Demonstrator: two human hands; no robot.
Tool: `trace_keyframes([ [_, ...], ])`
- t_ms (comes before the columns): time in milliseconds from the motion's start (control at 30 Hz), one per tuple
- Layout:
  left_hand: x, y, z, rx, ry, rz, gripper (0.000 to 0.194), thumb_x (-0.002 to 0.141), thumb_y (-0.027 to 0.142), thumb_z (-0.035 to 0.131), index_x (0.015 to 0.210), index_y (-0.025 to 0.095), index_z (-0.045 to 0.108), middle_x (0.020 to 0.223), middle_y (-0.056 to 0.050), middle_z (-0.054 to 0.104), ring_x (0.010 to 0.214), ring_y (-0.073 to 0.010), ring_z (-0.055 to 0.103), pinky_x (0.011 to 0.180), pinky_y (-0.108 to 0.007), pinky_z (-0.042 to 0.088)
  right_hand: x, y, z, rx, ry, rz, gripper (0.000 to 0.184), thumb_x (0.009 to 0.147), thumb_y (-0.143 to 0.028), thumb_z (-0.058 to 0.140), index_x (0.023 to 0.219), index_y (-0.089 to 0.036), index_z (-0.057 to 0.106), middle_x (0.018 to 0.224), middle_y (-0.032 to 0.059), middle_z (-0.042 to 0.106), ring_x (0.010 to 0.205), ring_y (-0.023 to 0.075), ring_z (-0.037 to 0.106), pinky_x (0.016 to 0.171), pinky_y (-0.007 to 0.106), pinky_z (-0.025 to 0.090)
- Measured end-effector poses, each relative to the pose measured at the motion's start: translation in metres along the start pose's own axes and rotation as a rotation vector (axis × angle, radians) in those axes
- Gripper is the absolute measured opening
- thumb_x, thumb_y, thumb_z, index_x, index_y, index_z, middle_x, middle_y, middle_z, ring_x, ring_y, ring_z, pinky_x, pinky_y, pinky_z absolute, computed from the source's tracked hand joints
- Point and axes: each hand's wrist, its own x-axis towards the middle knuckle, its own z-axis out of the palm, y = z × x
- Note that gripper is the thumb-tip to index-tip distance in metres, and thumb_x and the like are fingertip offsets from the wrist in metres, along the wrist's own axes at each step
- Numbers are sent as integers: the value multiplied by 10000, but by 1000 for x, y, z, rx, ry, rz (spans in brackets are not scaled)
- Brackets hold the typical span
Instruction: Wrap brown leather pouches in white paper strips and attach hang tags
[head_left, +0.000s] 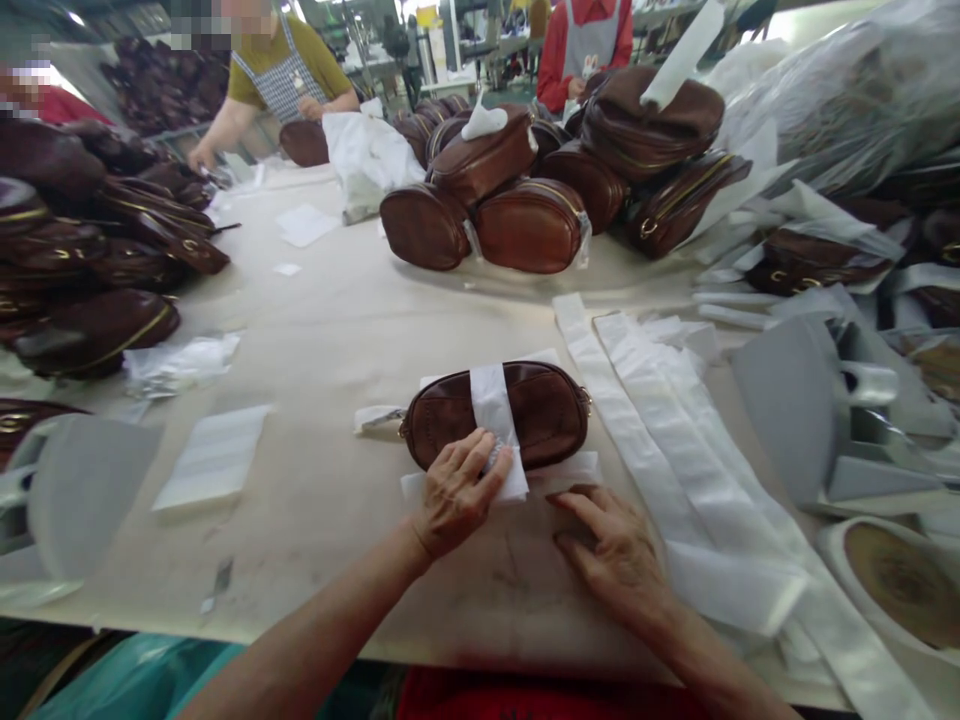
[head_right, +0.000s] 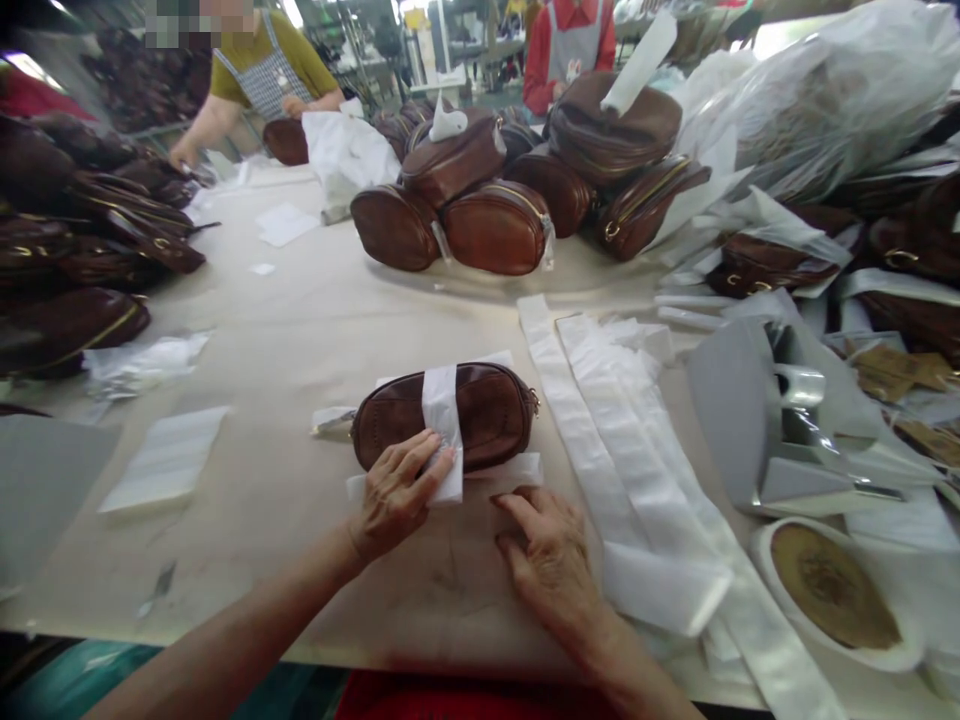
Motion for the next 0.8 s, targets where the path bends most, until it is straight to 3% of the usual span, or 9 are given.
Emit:
trace_keyframes([
  [100, 0, 0, 0, -12, -3, -1, 308, 864, 73, 369, 1091, 105, 575, 1058, -161, 602, 1081, -255, 559, 830, -357, 492, 4, -9, 8, -21, -33, -65, 475, 650, -40, 516, 1025, -294, 660, 905, 27, 632, 849, 214, 584, 725, 366, 433],
  [167, 0, 0, 0, -10, -3, -7, 302, 871, 79, 372, 1091, 109, 576, 1063, -156, 600, 1083, -252, 556, 837, -356, 491, 4, -13, 12, 14, 11, -161, 431, 667, -28, 506, 971, -278, 680, 880, 35, 613, 818, 196, 565, 703, 335, 433],
  [267, 0, 1, 0, -10, 7, -13, 284, 879, 88, 387, 1086, 103, 581, 1062, -160, 596, 1085, -259, 551, 843, -363, 489, 3, -16, 13, 57, 95, -342, 254, 798, -60, 478, 847, -203, 681, 890, 64, 608, 846, 182, 543, 706, 295, 441],
  [433, 0, 3, 0, -5, 16, -20, 283, 897, 102, 373, 1083, 92, 586, 1068, -171, 593, 1100, -268, 542, 852, -376, 488, 5, -28, 11, 45, 111, -663, 286, 931, -101, 360, 881, -111, 642, 752, 62, 625, 763, 170, 517, 706, 290, 430],
  [633, -2, 4, 3, 4, 22, -4, 273, 911, 113, 379, 1090, 79, 581, 1085, -180, 590, 1122, -276, 534, 848, -373, 489, 13, -40, 1, 3, 84, -770, 313, 937, -76, 327, 890, -103, 635, 798, 58, 638, 810, 160, 548, 834, 317, 442],
  [800, -3, 5, 4, -3, 32, -4, 225, 903, 148, 453, 1081, 79, 571, 1058, -162, 597, 1104, -261, 543, 859, -367, 489, 34, -42, -8, -92, 144, -758, 188, 877, -41, 450, 886, -136, 612, 1149, 136, 601, 1190, 248, 497, 987, 461, 417],
])
